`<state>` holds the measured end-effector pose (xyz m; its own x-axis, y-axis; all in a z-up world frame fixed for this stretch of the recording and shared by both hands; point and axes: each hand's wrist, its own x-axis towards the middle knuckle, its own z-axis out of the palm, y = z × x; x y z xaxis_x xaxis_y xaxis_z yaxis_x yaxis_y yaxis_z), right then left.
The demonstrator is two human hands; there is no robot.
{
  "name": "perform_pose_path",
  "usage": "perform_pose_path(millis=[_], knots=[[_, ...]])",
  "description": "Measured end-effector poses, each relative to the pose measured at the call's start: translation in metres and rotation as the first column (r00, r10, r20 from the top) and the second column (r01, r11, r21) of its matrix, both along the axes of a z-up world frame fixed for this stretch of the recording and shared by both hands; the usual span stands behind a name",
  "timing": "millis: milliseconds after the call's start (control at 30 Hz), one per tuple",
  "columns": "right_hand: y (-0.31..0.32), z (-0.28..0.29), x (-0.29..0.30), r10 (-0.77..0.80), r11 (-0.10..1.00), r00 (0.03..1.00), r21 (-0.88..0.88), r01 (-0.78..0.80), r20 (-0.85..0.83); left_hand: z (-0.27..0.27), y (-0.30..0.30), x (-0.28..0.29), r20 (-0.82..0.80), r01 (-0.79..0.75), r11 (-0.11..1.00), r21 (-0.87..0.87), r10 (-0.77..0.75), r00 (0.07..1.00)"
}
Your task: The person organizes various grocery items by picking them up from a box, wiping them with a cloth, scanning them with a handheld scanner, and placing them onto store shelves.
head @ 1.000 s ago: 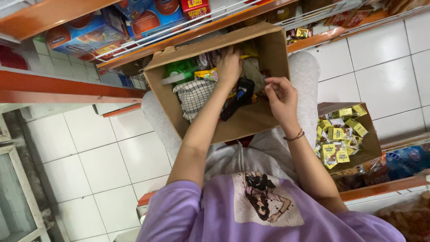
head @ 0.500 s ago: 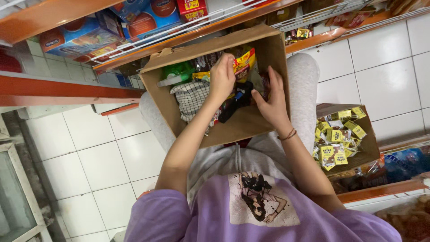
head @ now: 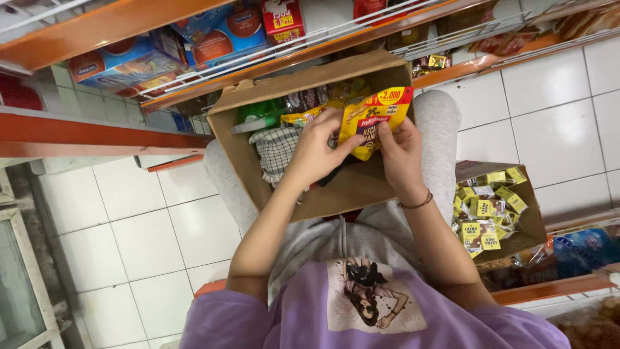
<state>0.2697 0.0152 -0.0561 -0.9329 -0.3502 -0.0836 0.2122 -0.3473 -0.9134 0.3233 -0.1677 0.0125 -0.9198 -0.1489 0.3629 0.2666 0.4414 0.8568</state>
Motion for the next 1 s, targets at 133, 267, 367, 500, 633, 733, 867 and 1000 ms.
perform_pose_path(millis=[133,267,367,500,633,733,867,1000], knots=[[0.0,0.043,-0.008,0.091,0.975,0.976,0.219,-0.047,-0.197,0.008,0.003,0.003,0.191,-0.043,0.997,0.057,0.031,0.981],[0.005,0.092,-0.024,0.25,0.753,0.902,0.657,0.047,-0.351,0.024,0.003,-0.01,0.088,-0.093,0.991,0.099,0.084,0.992],[-0.001,0.11,-0.044,0.261,0.792,0.808,0.596,0.134,-0.528,0.035,0.006,-0.031,0.079,-0.13,0.978,0.166,0.118,0.99],[-0.013,0.104,-0.09,0.172,0.87,0.733,0.45,0.2,-0.659,0.037,0.008,-0.077,-0.021,-0.16,0.955,0.249,0.171,0.985],[-0.034,0.082,-0.142,0.15,0.879,0.7,0.418,0.229,-0.699,0.023,0.0,-0.124,-0.092,-0.235,0.957,0.172,0.253,0.963],[-0.046,0.069,-0.167,0.155,0.856,0.686,0.443,0.266,-0.711,0.012,-0.011,-0.145,-0.043,-0.274,0.959,0.07,0.277,0.96],[-0.058,0.057,-0.187,0.144,0.836,0.663,0.449,0.316,-0.734,0.007,-0.018,-0.16,-0.077,-0.328,0.943,-0.066,0.323,0.943],[-0.063,0.047,-0.196,0.121,0.873,0.675,0.402,0.277,-0.727,0.002,-0.017,-0.165,-0.086,-0.36,0.932,-0.04,0.356,0.931]])
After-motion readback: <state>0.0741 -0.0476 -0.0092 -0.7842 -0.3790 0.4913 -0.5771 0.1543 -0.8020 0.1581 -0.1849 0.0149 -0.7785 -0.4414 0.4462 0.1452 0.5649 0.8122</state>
